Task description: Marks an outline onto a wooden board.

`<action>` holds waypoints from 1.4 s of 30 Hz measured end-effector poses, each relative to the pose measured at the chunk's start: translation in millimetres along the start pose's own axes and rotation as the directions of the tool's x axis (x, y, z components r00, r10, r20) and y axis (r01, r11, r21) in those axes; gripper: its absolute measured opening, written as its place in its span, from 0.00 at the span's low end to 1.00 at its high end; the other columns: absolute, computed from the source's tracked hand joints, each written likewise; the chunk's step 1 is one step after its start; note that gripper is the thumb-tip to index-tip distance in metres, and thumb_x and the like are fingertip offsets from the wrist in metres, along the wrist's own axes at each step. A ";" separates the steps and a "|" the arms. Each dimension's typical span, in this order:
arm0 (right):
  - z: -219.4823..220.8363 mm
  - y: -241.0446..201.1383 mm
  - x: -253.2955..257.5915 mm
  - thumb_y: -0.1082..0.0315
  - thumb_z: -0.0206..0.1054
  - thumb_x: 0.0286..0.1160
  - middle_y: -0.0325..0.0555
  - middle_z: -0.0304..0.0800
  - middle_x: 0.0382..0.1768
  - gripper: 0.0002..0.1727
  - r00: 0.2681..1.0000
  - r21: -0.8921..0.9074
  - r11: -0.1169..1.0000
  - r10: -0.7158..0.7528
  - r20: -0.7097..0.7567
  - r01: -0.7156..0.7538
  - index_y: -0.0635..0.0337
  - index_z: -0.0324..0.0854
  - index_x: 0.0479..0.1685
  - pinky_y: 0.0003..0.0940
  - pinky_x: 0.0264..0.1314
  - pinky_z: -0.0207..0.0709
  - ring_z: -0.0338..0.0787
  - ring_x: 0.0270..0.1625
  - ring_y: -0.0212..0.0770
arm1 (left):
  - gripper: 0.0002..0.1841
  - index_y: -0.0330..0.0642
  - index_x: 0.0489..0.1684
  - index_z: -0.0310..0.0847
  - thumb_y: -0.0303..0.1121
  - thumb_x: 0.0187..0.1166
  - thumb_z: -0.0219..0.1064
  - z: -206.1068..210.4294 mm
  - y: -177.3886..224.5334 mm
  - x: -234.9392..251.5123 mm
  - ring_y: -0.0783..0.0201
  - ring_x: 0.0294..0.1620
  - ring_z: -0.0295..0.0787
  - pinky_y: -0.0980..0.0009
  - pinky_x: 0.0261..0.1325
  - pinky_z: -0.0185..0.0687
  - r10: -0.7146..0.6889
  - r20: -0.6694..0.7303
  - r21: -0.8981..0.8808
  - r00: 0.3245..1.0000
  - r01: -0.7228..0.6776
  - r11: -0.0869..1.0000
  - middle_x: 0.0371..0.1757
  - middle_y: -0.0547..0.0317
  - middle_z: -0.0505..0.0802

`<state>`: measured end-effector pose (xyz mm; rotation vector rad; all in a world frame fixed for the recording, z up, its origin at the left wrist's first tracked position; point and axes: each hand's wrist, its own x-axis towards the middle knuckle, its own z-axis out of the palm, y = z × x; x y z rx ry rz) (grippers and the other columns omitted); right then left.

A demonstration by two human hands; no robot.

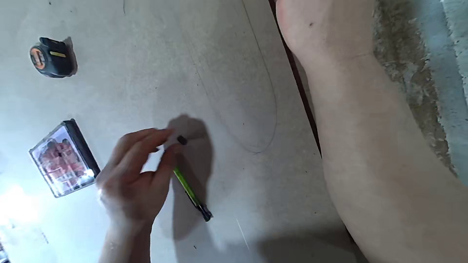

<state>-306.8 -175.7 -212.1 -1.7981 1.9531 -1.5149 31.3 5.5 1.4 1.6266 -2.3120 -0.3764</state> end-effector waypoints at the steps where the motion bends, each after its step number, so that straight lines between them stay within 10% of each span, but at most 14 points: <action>1: -25.6 9.2 3.5 0.57 0.66 0.82 0.31 0.87 0.28 0.13 0.994 0.044 0.998 -0.045 0.098 0.041 0.39 0.90 0.27 0.34 0.25 0.78 0.86 0.30 0.28 | 0.17 0.35 0.61 0.87 0.36 0.82 0.70 -3.2 -6.0 -7.7 0.62 0.49 0.91 0.61 0.54 0.89 -0.066 -0.048 0.030 0.997 0.067 0.997 0.52 0.51 0.92; 5: -78.8 -103.1 34.5 0.66 0.65 0.83 0.31 0.96 0.34 0.12 0.937 0.165 0.929 0.303 0.174 -0.331 0.49 0.92 0.33 0.32 0.49 0.93 0.96 0.43 0.27 | 0.38 0.35 0.79 0.71 0.58 0.80 0.68 2.0 0.6 -42.8 0.70 0.27 0.85 0.67 0.29 0.85 -0.267 0.029 0.062 0.963 0.265 0.962 0.33 0.62 0.90; 8: -98.3 -152.1 48.3 0.66 0.53 0.90 0.31 0.96 0.45 0.15 0.857 0.150 0.867 0.418 0.301 -0.475 0.51 0.86 0.60 0.30 0.57 0.92 0.95 0.50 0.27 | 0.36 0.38 0.85 0.69 0.50 0.82 0.67 18.8 14.1 -54.5 0.71 0.25 0.83 0.69 0.29 0.84 -0.234 0.041 0.079 0.971 0.230 0.970 0.31 0.62 0.90; 13: -95.1 -148.9 43.0 0.69 0.52 0.90 0.32 0.96 0.44 0.17 0.876 0.227 0.857 0.405 0.261 -0.463 0.52 0.84 0.65 0.29 0.53 0.93 0.96 0.48 0.27 | 0.15 0.46 0.64 0.92 0.34 0.85 0.65 15.9 8.7 -65.0 0.68 0.34 0.90 0.71 0.36 0.87 -0.208 0.012 -0.078 0.978 0.209 0.975 0.39 0.55 0.95; 17: -94.4 -149.1 41.2 0.68 0.53 0.91 0.30 0.97 0.44 0.16 0.874 0.235 0.849 0.420 0.243 -0.473 0.50 0.85 0.64 0.29 0.54 0.94 0.97 0.48 0.26 | 0.12 0.35 0.56 0.92 0.30 0.87 0.62 13.3 -13.7 -58.0 0.67 0.31 0.89 0.70 0.35 0.89 -0.289 -0.033 -0.439 0.957 0.246 0.864 0.39 0.54 0.94; 21: -93.7 -149.3 40.8 0.68 0.53 0.91 0.29 0.97 0.43 0.16 0.875 0.221 0.855 0.419 0.241 -0.470 0.49 0.85 0.64 0.29 0.54 0.93 0.96 0.48 0.26 | 0.14 0.47 0.61 0.93 0.37 0.87 0.64 9.0 -21.1 -49.4 0.70 0.39 0.91 0.73 0.41 0.88 -0.263 -0.026 -0.175 0.964 0.255 0.951 0.44 0.57 0.96; 24: -94.6 -149.9 40.2 0.67 0.54 0.91 0.29 0.98 0.43 0.15 0.872 0.215 0.852 0.428 0.239 -0.478 0.49 0.85 0.64 0.28 0.54 0.93 0.96 0.49 0.25 | 0.16 0.50 0.66 0.90 0.36 0.86 0.63 -0.9 -20.6 -43.1 0.55 0.46 0.92 0.59 0.47 0.88 -0.025 0.140 0.099 0.990 0.012 0.995 0.46 0.50 0.95; 28: -94.8 -150.2 38.9 0.67 0.54 0.91 0.29 0.98 0.44 0.15 0.869 0.222 0.847 0.434 0.239 -0.484 0.50 0.85 0.63 0.28 0.54 0.93 0.96 0.49 0.26 | 0.12 0.43 0.54 0.86 0.32 0.85 0.57 -13.8 -16.3 -20.9 0.47 0.42 0.92 0.53 0.39 0.85 0.204 0.418 0.187 0.885 -0.304 0.934 0.42 0.49 0.93; 35: -95.6 -151.1 39.5 0.67 0.54 0.91 0.30 0.98 0.44 0.15 0.864 0.228 0.841 0.438 0.246 -0.491 0.50 0.85 0.64 0.29 0.55 0.93 0.96 0.49 0.26 | 0.21 0.35 0.43 0.83 0.49 0.80 0.71 -37.9 0.9 -39.8 0.38 0.45 0.90 0.44 0.42 0.84 0.086 0.757 0.053 0.648 -0.192 0.980 0.42 0.40 0.91; 39: -94.8 -150.9 37.9 0.67 0.54 0.91 0.30 0.98 0.44 0.15 0.869 0.230 0.844 0.433 0.241 -0.484 0.50 0.85 0.63 0.29 0.55 0.93 0.97 0.49 0.26 | 0.13 0.38 0.34 0.85 0.40 0.82 0.68 -28.4 -7.5 -42.3 0.47 0.33 0.90 0.49 0.36 0.83 0.116 0.698 -0.079 0.707 -0.084 0.993 0.30 0.46 0.90; 42: -95.2 -151.5 37.4 0.67 0.54 0.91 0.29 0.98 0.45 0.15 0.863 0.219 0.841 0.443 0.244 -0.494 0.50 0.85 0.63 0.29 0.55 0.93 0.97 0.49 0.26 | 0.12 0.44 0.37 0.89 0.44 0.75 0.76 -16.2 -25.2 -23.4 0.66 0.27 0.88 0.63 0.31 0.87 0.005 0.405 -0.416 0.914 0.179 0.892 0.29 0.59 0.92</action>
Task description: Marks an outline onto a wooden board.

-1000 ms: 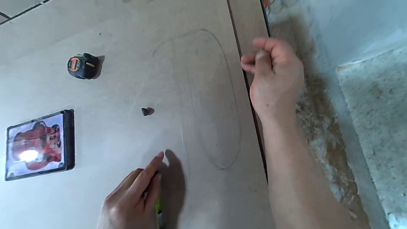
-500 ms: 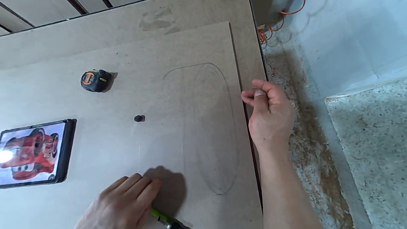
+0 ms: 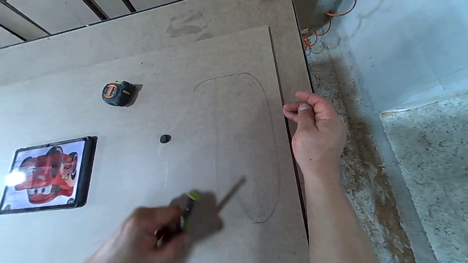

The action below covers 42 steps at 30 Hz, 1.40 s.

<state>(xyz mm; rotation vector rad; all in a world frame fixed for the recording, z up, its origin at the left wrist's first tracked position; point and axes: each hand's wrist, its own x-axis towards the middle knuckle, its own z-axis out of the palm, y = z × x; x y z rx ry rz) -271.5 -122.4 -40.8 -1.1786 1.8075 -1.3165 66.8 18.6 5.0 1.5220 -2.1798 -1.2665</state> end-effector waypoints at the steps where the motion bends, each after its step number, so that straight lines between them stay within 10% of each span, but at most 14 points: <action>1: 0.2 0.0 0.2 0.67 0.53 0.91 0.30 0.98 0.45 0.15 1.000 0.003 1.000 -0.001 0.000 0.001 0.50 0.85 0.63 0.29 0.55 0.93 0.96 0.49 0.26 | 0.12 0.50 0.41 0.90 0.47 0.73 0.78 2.0 -5.2 16.8 0.69 0.28 0.90 0.68 0.32 0.90 0.016 -0.164 -0.139 0.986 -0.039 0.990 0.31 0.63 0.93; 4: 1.7 0.8 0.6 0.69 0.53 0.91 0.31 0.97 0.45 0.16 1.000 0.031 0.999 -0.019 0.005 0.019 0.52 0.84 0.64 0.29 0.57 0.94 0.97 0.50 0.27 | 0.10 0.50 0.43 0.89 0.41 0.72 0.79 9.1 13.4 98.1 0.64 0.26 0.90 0.69 0.29 0.90 -0.003 -0.518 -0.485 0.856 -0.291 0.824 0.34 0.58 0.94; 8: 0.4 -0.6 -0.5 0.68 0.52 0.91 0.28 0.97 0.46 0.16 1.000 -0.017 1.000 0.000 0.016 0.000 0.49 0.84 0.64 0.27 0.55 0.93 0.96 0.50 0.25 | 0.06 0.40 0.44 0.83 0.27 0.83 0.59 16.1 40.4 203.6 0.61 0.29 0.91 0.64 0.34 0.92 -0.061 -0.648 -0.617 0.759 -0.477 0.626 0.33 0.53 0.93; 13: 0.7 0.6 1.2 0.67 0.53 0.90 0.27 0.97 0.45 0.16 1.000 -0.015 1.000 0.004 -0.007 -0.004 0.47 0.85 0.64 0.28 0.55 0.93 0.96 0.50 0.24 | 0.06 0.30 0.47 0.87 0.21 0.78 0.70 5.9 54.0 263.9 0.55 0.35 0.97 0.62 0.43 0.97 -0.150 -0.673 -0.564 0.724 -0.372 0.737 0.36 0.45 0.97; 17: 0.5 1.1 1.3 0.67 0.54 0.90 0.26 0.97 0.45 0.16 1.000 -0.013 1.000 0.000 -0.004 -0.001 0.46 0.86 0.63 0.29 0.55 0.94 0.96 0.50 0.23 | 0.05 0.35 0.36 0.82 0.20 0.74 0.74 4.4 56.3 279.1 0.62 0.24 0.92 0.69 0.29 0.92 -0.197 -0.744 -0.491 0.639 -0.322 0.810 0.27 0.53 0.94; 22: -0.3 1.8 1.0 0.67 0.55 0.90 0.26 0.97 0.46 0.15 1.000 -0.005 1.000 -0.004 -0.003 0.004 0.46 0.85 0.63 0.28 0.55 0.94 0.96 0.50 0.23 | 0.07 0.36 0.45 0.84 0.26 0.83 0.59 -35.8 29.6 297.0 0.63 0.28 0.93 0.69 0.30 0.91 0.018 -0.588 -0.451 0.809 -0.346 0.823 0.31 0.55 0.95; 26: -1.0 2.1 -0.4 0.67 0.54 0.90 0.27 0.97 0.46 0.16 1.000 -0.002 1.000 -0.004 -0.007 0.004 0.47 0.85 0.64 0.29 0.54 0.94 0.96 0.49 0.25 | 0.04 0.36 0.45 0.84 0.24 0.77 0.69 -73.9 8.2 308.6 0.63 0.30 0.94 0.69 0.35 0.92 0.178 -0.373 -0.434 0.911 -0.341 0.834 0.33 0.55 0.96; 42: -0.5 3.0 -2.3 0.66 0.53 0.91 0.30 0.97 0.48 0.16 0.999 -0.011 0.999 -0.033 -0.005 0.033 0.49 0.84 0.65 0.31 0.54 0.95 0.97 0.51 0.29 | 0.06 0.41 0.32 0.79 0.21 0.70 0.71 -71.0 12.3 320.1 0.68 0.18 0.87 0.77 0.19 0.82 0.215 -0.387 -0.370 0.897 -0.364 0.855 0.23 0.60 0.91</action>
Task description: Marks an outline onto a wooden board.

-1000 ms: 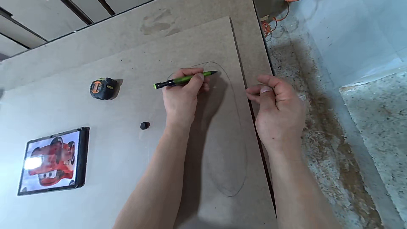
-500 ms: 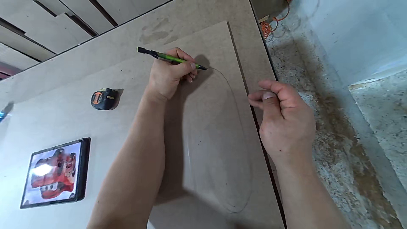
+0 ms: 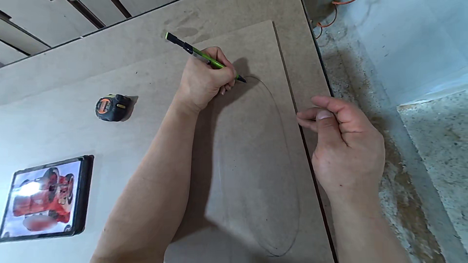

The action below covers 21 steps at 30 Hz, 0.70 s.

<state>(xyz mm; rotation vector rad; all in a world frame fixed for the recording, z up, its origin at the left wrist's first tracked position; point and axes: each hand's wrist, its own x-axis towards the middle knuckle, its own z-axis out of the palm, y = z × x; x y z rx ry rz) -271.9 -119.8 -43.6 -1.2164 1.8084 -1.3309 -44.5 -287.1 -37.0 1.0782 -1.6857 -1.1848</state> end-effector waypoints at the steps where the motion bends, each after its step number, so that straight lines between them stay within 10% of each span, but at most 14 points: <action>1: 0.1 0.2 -0.2 0.66 0.53 0.91 0.30 0.97 0.48 0.16 1.000 0.002 1.000 -0.002 0.001 0.002 0.49 0.84 0.65 0.31 0.54 0.95 0.97 0.51 0.29 | 0.06 0.41 0.32 0.79 0.21 0.70 0.71 0.3 0.1 -0.3 0.69 0.18 0.87 0.77 0.19 0.82 -0.003 0.000 0.005 1.000 0.003 1.000 0.22 0.60 0.91; 21: -0.7 -0.8 0.4 0.66 0.53 0.92 0.31 0.97 0.48 0.16 1.000 -0.004 1.000 0.001 0.008 -0.001 0.50 0.84 0.66 0.31 0.55 0.95 0.97 0.51 0.28 | 0.05 0.40 0.35 0.80 0.23 0.71 0.71 -0.6 2.4 0.2 0.68 0.20 0.88 0.76 0.20 0.83 -0.028 0.009 0.035 1.000 0.028 0.999 0.24 0.60 0.92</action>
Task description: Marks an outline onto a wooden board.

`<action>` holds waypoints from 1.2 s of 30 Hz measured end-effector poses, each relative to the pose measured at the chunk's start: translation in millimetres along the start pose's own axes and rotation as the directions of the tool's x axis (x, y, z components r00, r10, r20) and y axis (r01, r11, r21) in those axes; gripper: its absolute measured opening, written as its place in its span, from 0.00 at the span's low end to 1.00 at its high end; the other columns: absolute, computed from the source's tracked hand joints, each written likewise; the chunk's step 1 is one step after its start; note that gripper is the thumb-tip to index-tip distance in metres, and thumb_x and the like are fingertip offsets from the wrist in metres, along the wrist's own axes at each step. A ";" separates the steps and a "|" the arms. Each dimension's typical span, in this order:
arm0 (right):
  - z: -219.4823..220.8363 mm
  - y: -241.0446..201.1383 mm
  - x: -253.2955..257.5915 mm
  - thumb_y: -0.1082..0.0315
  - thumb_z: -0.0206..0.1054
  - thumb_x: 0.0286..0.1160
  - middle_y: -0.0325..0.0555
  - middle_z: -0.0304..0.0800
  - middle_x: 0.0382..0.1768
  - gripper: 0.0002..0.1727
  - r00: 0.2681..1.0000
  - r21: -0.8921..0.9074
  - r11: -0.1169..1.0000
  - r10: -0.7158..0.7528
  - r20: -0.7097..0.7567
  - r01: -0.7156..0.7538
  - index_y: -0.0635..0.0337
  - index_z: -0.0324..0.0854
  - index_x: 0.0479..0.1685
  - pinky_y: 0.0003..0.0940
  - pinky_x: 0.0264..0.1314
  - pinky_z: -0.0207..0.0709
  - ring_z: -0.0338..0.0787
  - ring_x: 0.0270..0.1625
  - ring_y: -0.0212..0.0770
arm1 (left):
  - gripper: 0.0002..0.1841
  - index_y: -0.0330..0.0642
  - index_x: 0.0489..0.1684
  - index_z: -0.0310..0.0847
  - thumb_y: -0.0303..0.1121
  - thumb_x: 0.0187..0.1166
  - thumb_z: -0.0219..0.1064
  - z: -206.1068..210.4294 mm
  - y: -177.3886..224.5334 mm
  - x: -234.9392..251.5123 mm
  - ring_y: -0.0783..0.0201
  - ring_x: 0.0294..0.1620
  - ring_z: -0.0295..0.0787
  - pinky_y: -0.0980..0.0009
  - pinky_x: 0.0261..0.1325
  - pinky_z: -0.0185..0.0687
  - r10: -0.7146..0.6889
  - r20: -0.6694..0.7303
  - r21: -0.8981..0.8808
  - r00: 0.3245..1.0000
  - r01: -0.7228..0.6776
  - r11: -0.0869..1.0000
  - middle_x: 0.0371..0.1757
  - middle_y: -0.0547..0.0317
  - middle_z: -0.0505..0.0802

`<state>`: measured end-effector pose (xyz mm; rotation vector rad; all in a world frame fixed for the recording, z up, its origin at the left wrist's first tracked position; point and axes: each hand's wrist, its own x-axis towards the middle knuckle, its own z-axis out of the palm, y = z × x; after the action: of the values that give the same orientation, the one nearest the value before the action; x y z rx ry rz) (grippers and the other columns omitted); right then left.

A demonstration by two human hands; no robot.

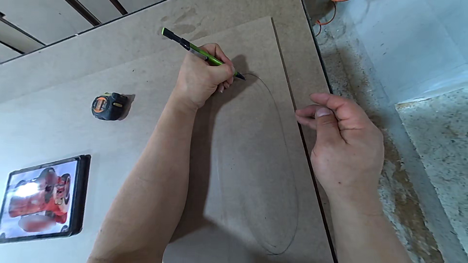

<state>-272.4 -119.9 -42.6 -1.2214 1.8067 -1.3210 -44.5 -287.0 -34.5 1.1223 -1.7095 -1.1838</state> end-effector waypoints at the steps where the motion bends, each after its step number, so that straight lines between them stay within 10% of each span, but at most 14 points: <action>1: -0.1 0.1 -0.2 0.67 0.53 0.92 0.31 0.97 0.48 0.16 1.000 -0.002 1.000 0.001 -0.001 -0.001 0.49 0.84 0.66 0.30 0.55 0.95 0.97 0.51 0.28 | 0.05 0.40 0.35 0.81 0.23 0.72 0.72 -0.2 -0.1 0.0 0.68 0.20 0.88 0.76 0.21 0.84 -0.002 0.003 0.002 1.000 0.002 1.000 0.24 0.59 0.92; 17: 0.1 0.0 -0.4 0.66 0.52 0.92 0.30 0.97 0.48 0.16 1.000 -0.012 1.000 -0.003 0.001 0.003 0.48 0.84 0.66 0.30 0.55 0.94 0.97 0.51 0.28 | 0.03 0.40 0.36 0.82 0.25 0.73 0.72 -5.2 -3.5 -0.1 0.67 0.21 0.89 0.75 0.23 0.86 0.029 0.013 -0.050 0.999 -0.029 0.998 0.25 0.59 0.93; 22: 0.6 0.0 0.6 0.66 0.52 0.92 0.28 0.97 0.47 0.16 1.000 -0.015 1.000 0.011 0.005 -0.011 0.48 0.84 0.66 0.31 0.54 0.95 0.97 0.50 0.27 | 0.02 0.38 0.41 0.83 0.26 0.79 0.67 8.0 -2.6 -19.1 0.65 0.24 0.89 0.72 0.25 0.86 0.052 -0.214 -0.043 0.976 -0.062 0.997 0.28 0.58 0.93; 27: 0.7 -1.6 0.7 0.64 0.52 0.92 0.25 0.97 0.48 0.16 1.000 -0.035 0.999 0.027 0.008 -0.026 0.44 0.84 0.66 0.30 0.54 0.94 0.96 0.51 0.25 | 0.02 0.38 0.39 0.87 0.25 0.76 0.70 70.5 21.6 -48.3 0.65 0.25 0.92 0.69 0.29 0.91 -0.116 -0.574 -0.037 0.811 0.116 0.993 0.27 0.57 0.94; 36: -0.7 -0.9 -2.1 0.65 0.52 0.92 0.27 0.97 0.47 0.17 0.999 -0.032 0.999 0.032 -0.001 -0.032 0.44 0.85 0.65 0.30 0.51 0.94 0.96 0.51 0.26 | 0.03 0.40 0.34 0.85 0.26 0.74 0.74 79.8 20.7 -44.4 0.65 0.20 0.92 0.72 0.23 0.90 -0.141 -0.620 -0.013 0.772 0.169 0.986 0.25 0.58 0.94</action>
<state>-271.7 -117.8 -41.7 -1.2038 1.8469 -1.2797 -107.9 -218.5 -41.8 1.5016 -1.1447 -0.7374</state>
